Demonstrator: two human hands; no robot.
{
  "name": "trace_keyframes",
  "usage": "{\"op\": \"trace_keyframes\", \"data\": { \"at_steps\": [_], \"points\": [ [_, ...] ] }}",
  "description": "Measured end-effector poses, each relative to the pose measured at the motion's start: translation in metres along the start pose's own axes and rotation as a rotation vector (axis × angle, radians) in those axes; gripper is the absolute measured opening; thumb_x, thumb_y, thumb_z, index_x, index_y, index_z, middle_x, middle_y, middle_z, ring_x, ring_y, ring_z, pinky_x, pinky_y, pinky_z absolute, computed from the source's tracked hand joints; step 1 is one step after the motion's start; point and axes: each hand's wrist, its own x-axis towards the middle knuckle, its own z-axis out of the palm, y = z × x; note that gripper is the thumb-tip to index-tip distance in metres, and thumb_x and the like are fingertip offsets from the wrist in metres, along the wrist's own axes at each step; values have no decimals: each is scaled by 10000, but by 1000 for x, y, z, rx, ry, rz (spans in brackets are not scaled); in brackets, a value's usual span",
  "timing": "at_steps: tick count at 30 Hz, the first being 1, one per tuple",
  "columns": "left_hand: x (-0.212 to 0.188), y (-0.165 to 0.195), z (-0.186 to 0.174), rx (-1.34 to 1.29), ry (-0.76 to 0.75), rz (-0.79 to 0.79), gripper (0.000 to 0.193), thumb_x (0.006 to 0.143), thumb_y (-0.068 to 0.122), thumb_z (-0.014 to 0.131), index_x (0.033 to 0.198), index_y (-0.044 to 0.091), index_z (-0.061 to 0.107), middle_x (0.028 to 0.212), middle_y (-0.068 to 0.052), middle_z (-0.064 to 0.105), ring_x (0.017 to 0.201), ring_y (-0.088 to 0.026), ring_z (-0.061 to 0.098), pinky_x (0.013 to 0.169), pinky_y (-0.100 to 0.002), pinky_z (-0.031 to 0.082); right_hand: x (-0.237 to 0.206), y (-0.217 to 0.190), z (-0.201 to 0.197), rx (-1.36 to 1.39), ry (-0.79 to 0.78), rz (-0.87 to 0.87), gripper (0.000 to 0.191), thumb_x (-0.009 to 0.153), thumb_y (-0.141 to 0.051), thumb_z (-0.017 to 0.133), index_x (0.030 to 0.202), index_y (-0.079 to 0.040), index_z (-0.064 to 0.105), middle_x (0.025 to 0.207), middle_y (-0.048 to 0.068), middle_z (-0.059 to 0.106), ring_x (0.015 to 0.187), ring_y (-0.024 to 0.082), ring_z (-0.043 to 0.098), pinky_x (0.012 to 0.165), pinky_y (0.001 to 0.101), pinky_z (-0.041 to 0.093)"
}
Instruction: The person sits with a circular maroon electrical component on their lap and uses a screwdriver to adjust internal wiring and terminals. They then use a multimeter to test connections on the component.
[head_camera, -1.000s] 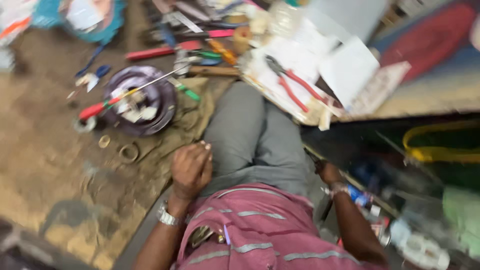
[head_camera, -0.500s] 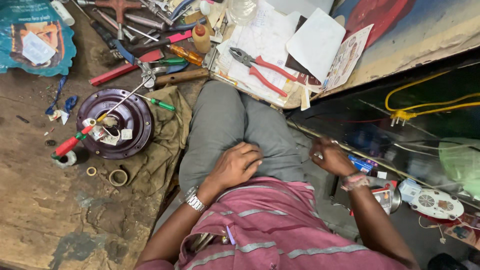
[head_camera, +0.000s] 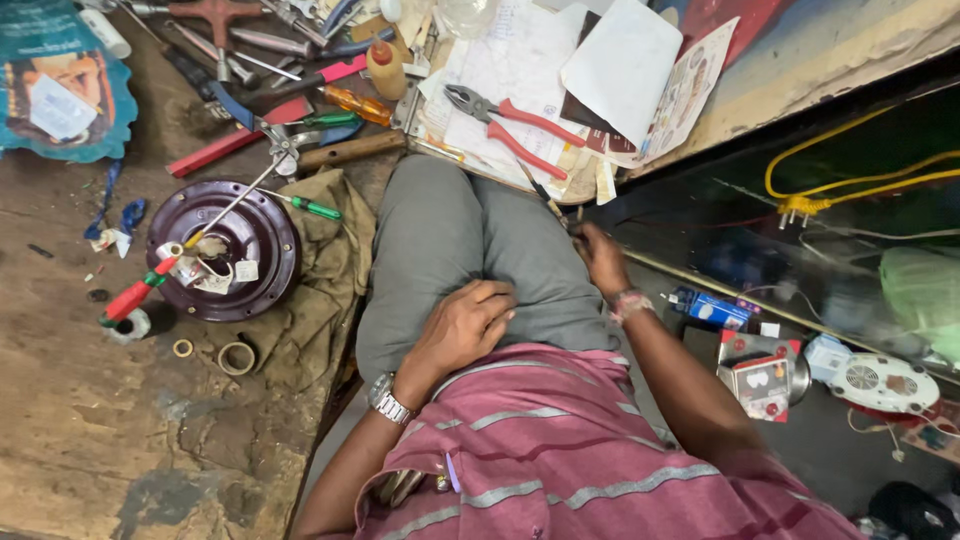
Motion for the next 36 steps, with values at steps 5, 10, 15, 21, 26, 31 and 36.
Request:
{"op": "trace_keyframes", "data": {
  "at_steps": [5, 10, 15, 21, 26, 31, 36],
  "points": [
    [2, -1, -3, -30, -25, -30, 168, 914, 138, 703, 1047, 41, 736, 1144, -90, 715, 1050, -304, 680, 915, -407, 547, -79, -46, -81, -182, -67, -64, 96, 970, -108, 722, 1042, -46, 707, 1012, 151, 715, 970, 354, 700, 815, 407, 536],
    [12, 10, -8, -447, -78, -221, 266, 935, 174, 717, 1160, 32, 723, 1022, -105, 738, 931, -224, 752, 822, -323, 580, -108, -132, -127, -83, -47, -329, 294, 863, 24, 707, 1143, -66, 709, 1061, 120, 712, 972, 307, 710, 814, 375, 559],
    [27, 22, -7, -971, 453, -309, 380, 1058, 174, 593, 1366, -45, 555, 1197, -102, 734, 1101, -193, 692, 901, -299, 563, -67, -228, -78, -36, -88, -509, 332, 840, 18, 730, 1158, -75, 723, 1042, 134, 705, 958, 320, 693, 828, 393, 550],
    [17, -7, -55, -1092, 796, -375, 364, 1113, 224, 513, 1334, -61, 568, 996, -138, 756, 918, -252, 731, 835, -350, 591, -37, -303, -74, 253, -95, -507, 259, 961, 8, 661, 1194, -65, 749, 1112, 91, 766, 1002, 250, 707, 888, 370, 552],
    [19, 18, -50, -1275, 504, -279, 363, 1065, 196, 511, 1352, -20, 560, 1190, -35, 713, 1118, -144, 681, 924, -318, 587, -1, -349, -72, 524, -225, -511, 244, 1048, -14, 584, 1254, 5, 712, 1263, 99, 743, 1381, 246, 555, 1185, 379, 416],
    [27, 24, -45, -1024, 626, -134, 242, 1101, 101, 573, 1269, -54, 653, 1136, -23, 693, 1049, -81, 617, 946, -243, 497, 20, -389, -65, 586, -307, -531, 297, 1032, -8, 565, 1301, -7, 689, 1393, 171, 676, 1584, 275, 229, 1164, 406, 386],
    [0, 13, -32, -1017, 709, -381, 312, 1178, 177, 605, 1026, -80, 699, 744, 50, 521, 658, -47, 430, 550, -254, 370, -9, -384, -116, 489, -277, -509, 459, 935, -20, 566, 1382, -107, 627, 1464, 162, 603, 1228, 323, 662, 1038, 388, 534]
  ]
}}
